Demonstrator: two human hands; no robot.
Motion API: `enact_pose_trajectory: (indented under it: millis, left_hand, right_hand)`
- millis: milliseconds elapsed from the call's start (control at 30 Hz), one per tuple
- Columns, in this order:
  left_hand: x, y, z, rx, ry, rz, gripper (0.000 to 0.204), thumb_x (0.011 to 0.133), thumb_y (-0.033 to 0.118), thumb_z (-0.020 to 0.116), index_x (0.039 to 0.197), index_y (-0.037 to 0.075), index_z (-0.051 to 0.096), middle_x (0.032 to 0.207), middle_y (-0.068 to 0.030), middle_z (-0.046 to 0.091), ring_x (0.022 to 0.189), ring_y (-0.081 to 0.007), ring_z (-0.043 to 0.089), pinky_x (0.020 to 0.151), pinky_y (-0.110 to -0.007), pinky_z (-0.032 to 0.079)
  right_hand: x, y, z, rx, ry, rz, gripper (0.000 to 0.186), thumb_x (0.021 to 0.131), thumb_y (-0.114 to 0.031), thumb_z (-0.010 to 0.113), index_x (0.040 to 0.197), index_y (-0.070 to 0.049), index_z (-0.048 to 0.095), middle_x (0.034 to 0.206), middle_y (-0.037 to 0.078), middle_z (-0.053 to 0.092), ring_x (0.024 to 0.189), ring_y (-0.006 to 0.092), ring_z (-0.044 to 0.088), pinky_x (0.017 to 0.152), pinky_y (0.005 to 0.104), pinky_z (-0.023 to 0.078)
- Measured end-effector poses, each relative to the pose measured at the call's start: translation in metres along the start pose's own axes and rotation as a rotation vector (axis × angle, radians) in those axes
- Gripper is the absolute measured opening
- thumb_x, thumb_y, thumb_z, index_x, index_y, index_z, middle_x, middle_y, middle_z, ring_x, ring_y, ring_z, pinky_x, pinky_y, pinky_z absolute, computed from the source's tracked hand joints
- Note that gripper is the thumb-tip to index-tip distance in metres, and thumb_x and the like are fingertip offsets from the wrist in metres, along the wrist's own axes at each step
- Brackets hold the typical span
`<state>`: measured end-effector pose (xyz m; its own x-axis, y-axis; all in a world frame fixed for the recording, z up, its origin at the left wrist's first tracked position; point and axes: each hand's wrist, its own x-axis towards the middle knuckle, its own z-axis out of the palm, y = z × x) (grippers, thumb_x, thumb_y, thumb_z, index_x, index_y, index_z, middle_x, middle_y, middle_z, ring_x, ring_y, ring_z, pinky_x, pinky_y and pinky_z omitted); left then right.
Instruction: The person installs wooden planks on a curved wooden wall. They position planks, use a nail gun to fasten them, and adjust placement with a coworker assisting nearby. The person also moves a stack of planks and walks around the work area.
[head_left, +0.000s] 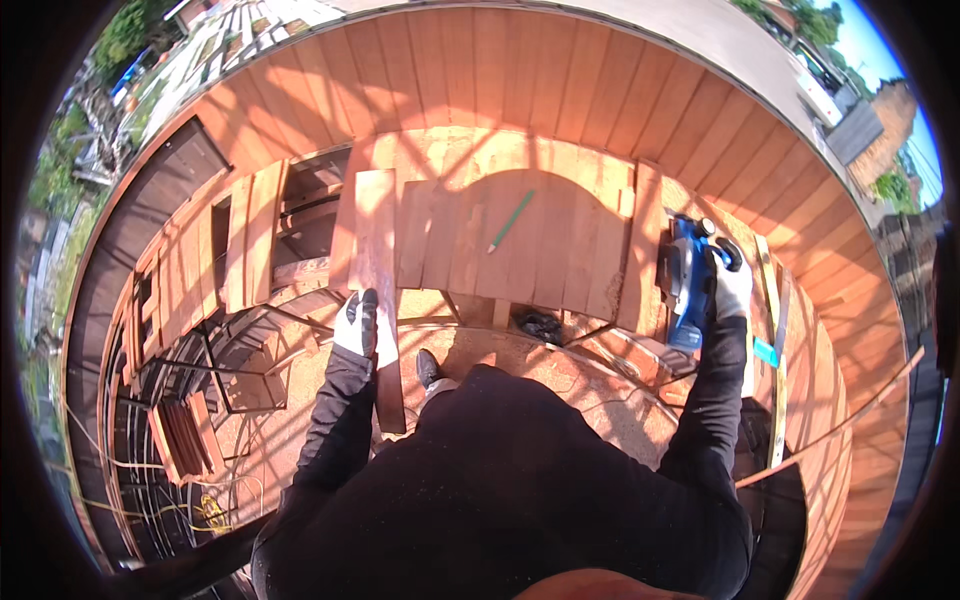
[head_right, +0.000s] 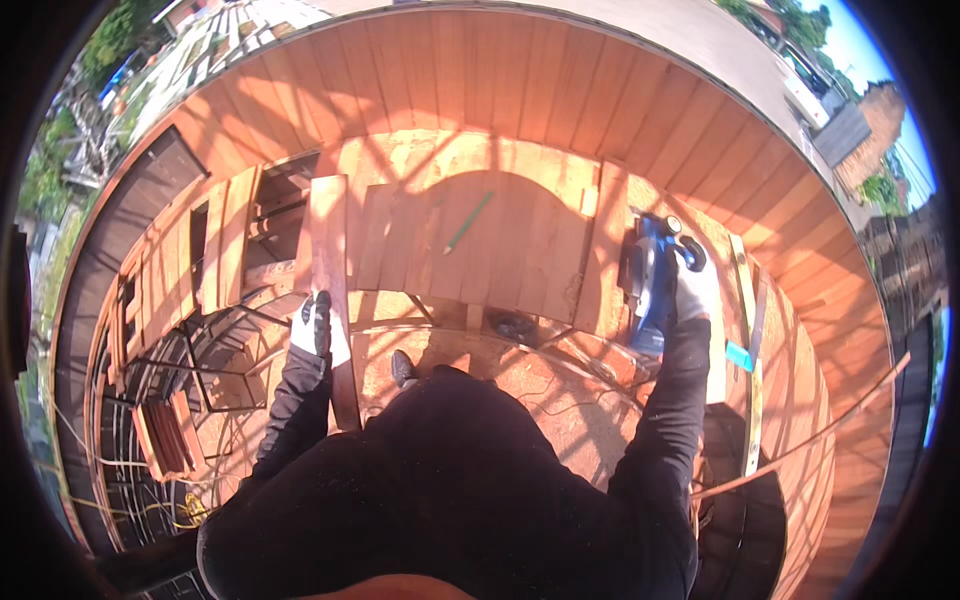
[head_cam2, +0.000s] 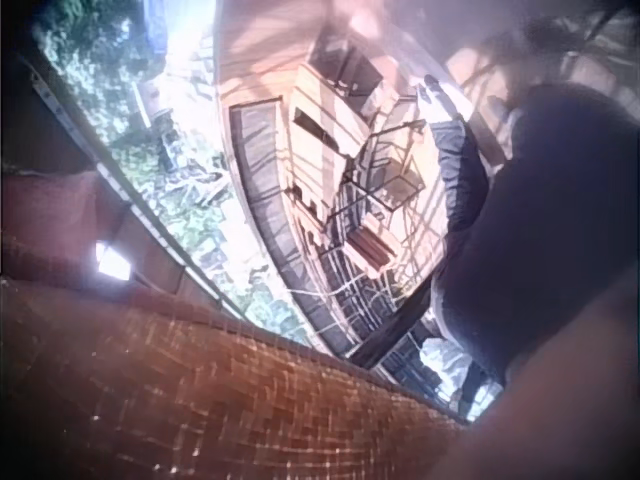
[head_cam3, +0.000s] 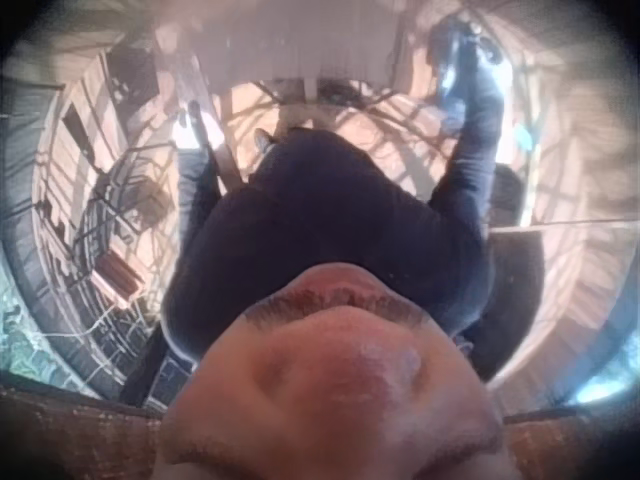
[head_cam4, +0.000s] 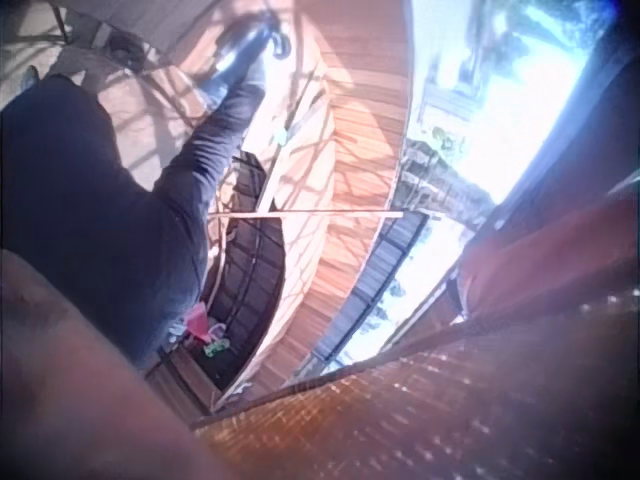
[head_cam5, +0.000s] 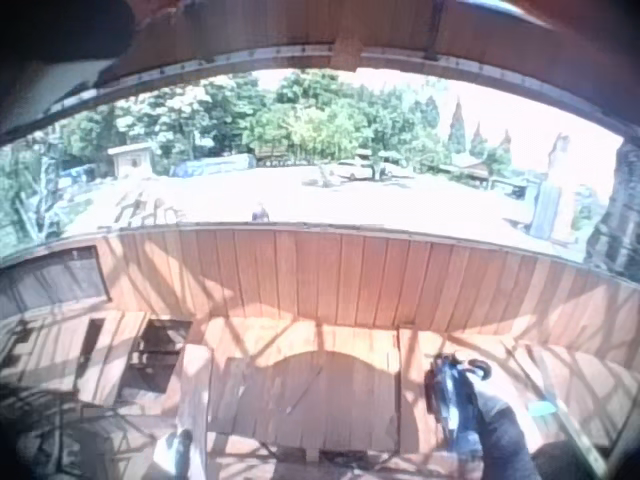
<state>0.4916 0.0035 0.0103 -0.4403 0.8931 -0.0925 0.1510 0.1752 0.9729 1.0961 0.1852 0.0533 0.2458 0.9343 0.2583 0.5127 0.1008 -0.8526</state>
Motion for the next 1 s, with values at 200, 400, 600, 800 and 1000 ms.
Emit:
enact_pose_trajectory:
  millis: [200, 400, 600, 800, 1000]
  left_hand:
    - [0.012, 0.022, 0.004, -0.026, 0.032, 0.097, 0.030, 0.098, 0.035, 0.055, 0.094, 0.006, 0.061, 0.075, 0.0005, 0.057, 0.068, -0.0094, 0.053, 0.060, -0.027, 0.044]
    - [-0.004, 0.007, -0.033, -0.033, 0.222, 0.043, 0.028, 0.096, 0.037, 0.057, 0.093, 0.009, 0.060, 0.071, 0.0045, 0.051, 0.066, -0.0075, 0.047, 0.059, -0.026, 0.041]
    - [-0.018, 0.025, -0.066, 0.099, 0.375, 0.016, 0.028, 0.095, 0.034, 0.057, 0.091, 0.007, 0.058, 0.074, 0.0014, 0.052, 0.068, -0.0080, 0.046, 0.058, -0.029, 0.040]
    - [0.020, 0.009, -0.107, 0.109, 0.422, 0.080, 0.026, 0.095, 0.029, 0.056, 0.092, 0.004, 0.057, 0.081, -0.0006, 0.057, 0.072, -0.0087, 0.050, 0.062, -0.028, 0.043]
    - [0.073, 0.048, -0.145, -0.034, 0.372, 0.050, 0.027, 0.099, 0.031, 0.053, 0.097, 0.005, 0.059, 0.078, 0.0024, 0.056, 0.071, -0.0071, 0.049, 0.061, -0.024, 0.040]
  right_hand:
    - [-0.009, -0.003, -0.020, 0.249, -0.017, 0.170, 0.041, 0.087, -0.015, 0.071, 0.124, -0.005, 0.054, 0.104, 0.007, 0.065, 0.090, 0.0157, 0.062, 0.079, 0.0299, 0.052]
    - [0.018, 0.019, -0.018, -0.236, -0.058, 0.124, 0.056, 0.091, -0.024, 0.065, 0.140, -0.005, 0.044, 0.123, 0.012, 0.062, 0.109, 0.0241, 0.059, 0.097, 0.0335, 0.044]
    - [-0.007, -0.105, 0.032, -0.788, 0.292, -0.162, 0.058, 0.092, -0.041, 0.061, 0.136, -0.006, 0.051, 0.135, 0.019, 0.054, 0.124, 0.0367, 0.051, 0.104, 0.0424, 0.041]
    - [-0.023, -0.161, 0.173, -0.380, -0.122, -0.321, 0.049, 0.093, -0.027, 0.061, 0.133, 0.000, 0.052, 0.133, 0.019, 0.055, 0.123, 0.0334, 0.051, 0.105, 0.0412, 0.038]
    - [-0.020, -0.176, 0.332, -0.305, -0.442, -0.354, 0.044, 0.086, -0.018, 0.068, 0.125, -0.001, 0.057, 0.126, 0.018, 0.059, 0.119, 0.0349, 0.053, 0.102, 0.0415, 0.041]
